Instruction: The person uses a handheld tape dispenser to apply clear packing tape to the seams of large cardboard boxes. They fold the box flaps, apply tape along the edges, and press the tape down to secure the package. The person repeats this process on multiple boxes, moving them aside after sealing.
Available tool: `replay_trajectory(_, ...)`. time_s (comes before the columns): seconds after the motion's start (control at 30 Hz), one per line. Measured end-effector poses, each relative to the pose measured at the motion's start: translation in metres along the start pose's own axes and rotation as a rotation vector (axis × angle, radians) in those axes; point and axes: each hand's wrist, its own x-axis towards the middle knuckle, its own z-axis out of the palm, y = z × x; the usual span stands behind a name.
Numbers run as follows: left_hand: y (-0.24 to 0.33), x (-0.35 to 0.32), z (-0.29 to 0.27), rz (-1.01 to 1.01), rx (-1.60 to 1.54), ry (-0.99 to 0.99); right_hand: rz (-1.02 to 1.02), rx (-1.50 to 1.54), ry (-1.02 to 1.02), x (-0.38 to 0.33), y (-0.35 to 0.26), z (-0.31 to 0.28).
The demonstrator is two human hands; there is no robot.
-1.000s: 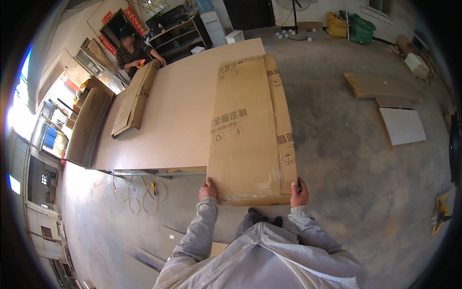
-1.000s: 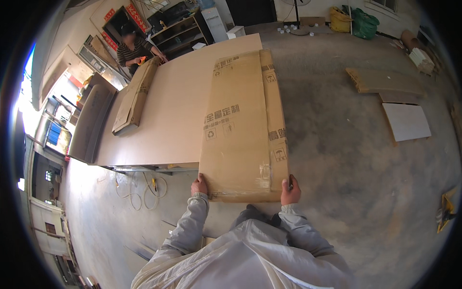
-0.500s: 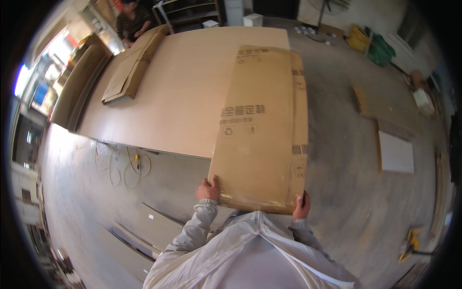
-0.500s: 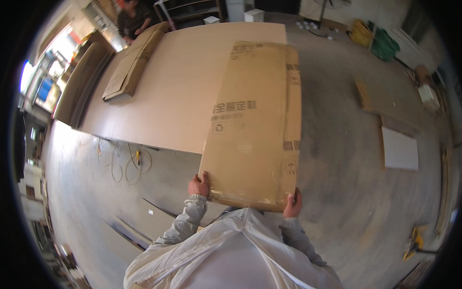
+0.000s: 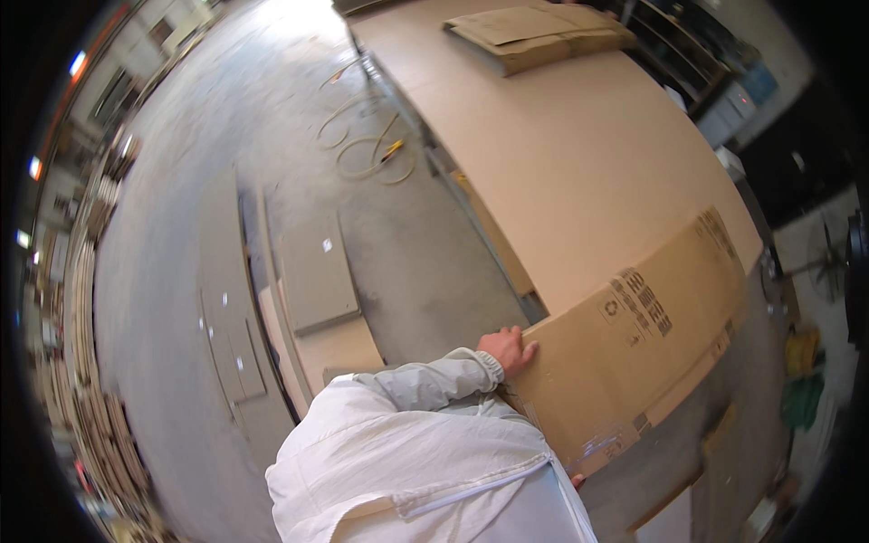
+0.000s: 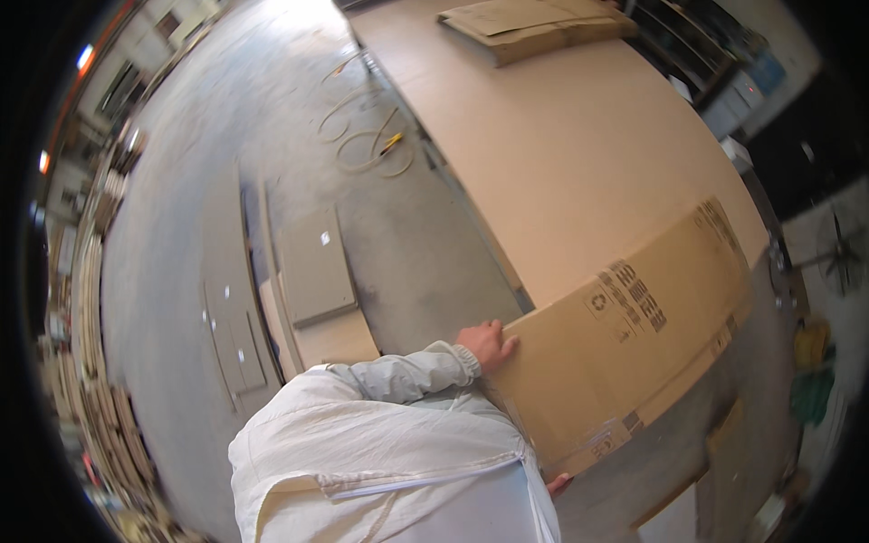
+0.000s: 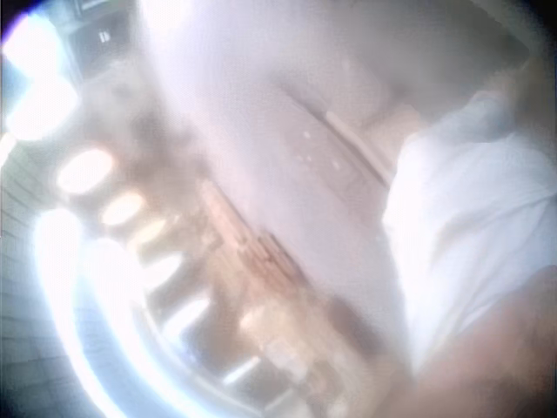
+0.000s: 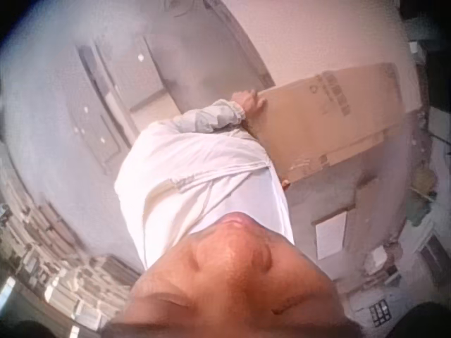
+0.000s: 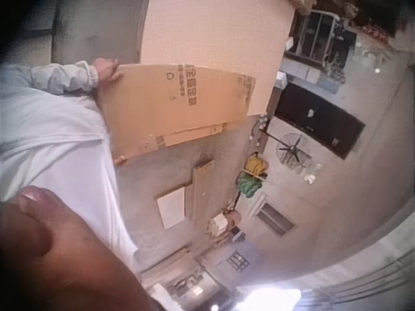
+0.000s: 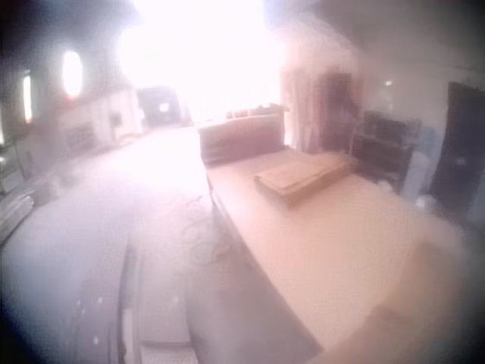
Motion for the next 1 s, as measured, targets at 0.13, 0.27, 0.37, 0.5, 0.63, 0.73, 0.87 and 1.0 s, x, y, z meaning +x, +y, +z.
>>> replay_trajectory(0.13, -0.001, 0.000, -0.002, 0.030, -0.054, 0.023, -0.119, -0.073, -0.015, 0.025, -0.020, 0.016)
replay_trajectory(0.27, -0.005, -0.001, 0.001, 0.046, -0.113, 0.055, -0.204, -0.108, -0.075, 0.044, -0.037, 0.027)
replay_trajectory(0.37, -0.007, 0.001, 0.005, 0.068, -0.137, 0.060, -0.254, -0.120, -0.108, 0.056, -0.042, 0.032)
replay_trajectory(0.5, -0.008, 0.001, 0.008, 0.073, -0.147, 0.055, -0.300, -0.120, -0.150, 0.069, -0.045, 0.036)
replay_trajectory(0.63, -0.007, 0.001, 0.006, 0.065, -0.141, 0.054, -0.331, -0.114, -0.176, 0.077, -0.049, 0.040)
replay_trajectory(0.73, -0.006, 0.007, 0.002, 0.060, -0.121, -0.031, -0.354, -0.116, -0.201, 0.083, -0.050, 0.039)
replay_trajectory(0.87, -0.003, 0.020, -0.002, 0.030, -0.131, -0.143, -0.381, -0.112, -0.215, 0.090, -0.051, 0.039)
replay_trajectory(1.0, -0.003, 0.027, 0.000, 0.000, -0.157, -0.161, -0.400, -0.104, -0.225, 0.097, -0.055, 0.040)
